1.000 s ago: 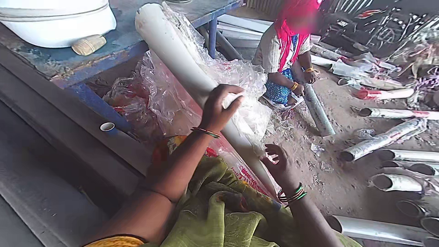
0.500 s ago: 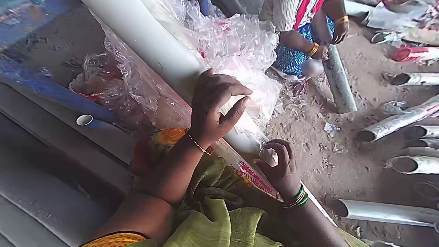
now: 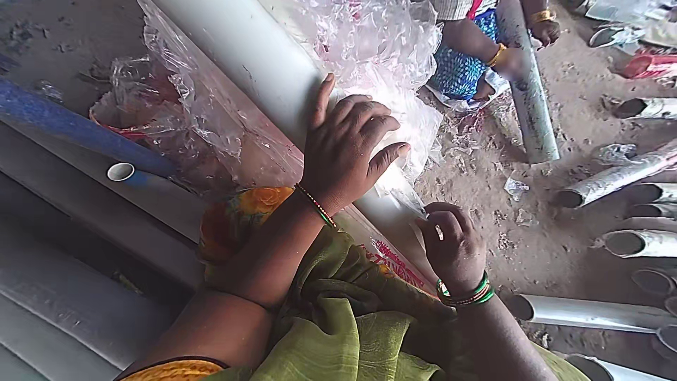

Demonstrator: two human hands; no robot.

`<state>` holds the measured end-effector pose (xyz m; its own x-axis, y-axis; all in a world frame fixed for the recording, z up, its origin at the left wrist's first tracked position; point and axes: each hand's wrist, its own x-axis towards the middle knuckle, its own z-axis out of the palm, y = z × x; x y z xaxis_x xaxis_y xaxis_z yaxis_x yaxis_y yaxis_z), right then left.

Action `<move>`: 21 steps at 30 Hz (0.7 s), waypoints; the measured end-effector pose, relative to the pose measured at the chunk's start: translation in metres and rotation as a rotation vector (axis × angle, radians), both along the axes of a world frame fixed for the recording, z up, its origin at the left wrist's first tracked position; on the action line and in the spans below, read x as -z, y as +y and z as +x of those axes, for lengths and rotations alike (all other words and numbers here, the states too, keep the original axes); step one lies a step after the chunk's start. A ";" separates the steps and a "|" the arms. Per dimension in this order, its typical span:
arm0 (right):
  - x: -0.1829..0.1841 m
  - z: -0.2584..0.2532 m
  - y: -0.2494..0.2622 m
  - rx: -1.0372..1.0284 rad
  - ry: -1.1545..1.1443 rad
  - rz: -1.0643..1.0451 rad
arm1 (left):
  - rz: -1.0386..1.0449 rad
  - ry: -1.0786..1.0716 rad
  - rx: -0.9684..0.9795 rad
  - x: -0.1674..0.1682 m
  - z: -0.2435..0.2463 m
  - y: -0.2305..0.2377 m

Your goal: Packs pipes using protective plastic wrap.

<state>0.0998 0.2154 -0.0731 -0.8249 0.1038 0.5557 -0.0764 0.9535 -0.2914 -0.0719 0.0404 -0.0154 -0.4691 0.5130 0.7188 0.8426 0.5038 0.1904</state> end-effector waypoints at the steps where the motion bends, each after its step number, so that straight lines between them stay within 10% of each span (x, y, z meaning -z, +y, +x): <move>1: -0.002 0.000 0.001 0.008 -0.011 -0.025 | 0.007 0.004 0.001 0.000 0.000 0.001; 12: -0.011 0.012 0.019 -0.045 -0.186 -0.492 | 0.025 0.033 -0.015 0.004 -0.001 0.000; 21: -0.002 0.018 0.004 0.017 -0.164 -0.164 | 0.027 0.040 -0.018 0.003 -0.001 0.002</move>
<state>0.1182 0.2193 -0.0714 -0.9001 0.1960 0.3890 0.0000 0.8930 -0.4500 -0.0724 0.0421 -0.0183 -0.4488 0.4853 0.7504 0.8407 0.5139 0.1705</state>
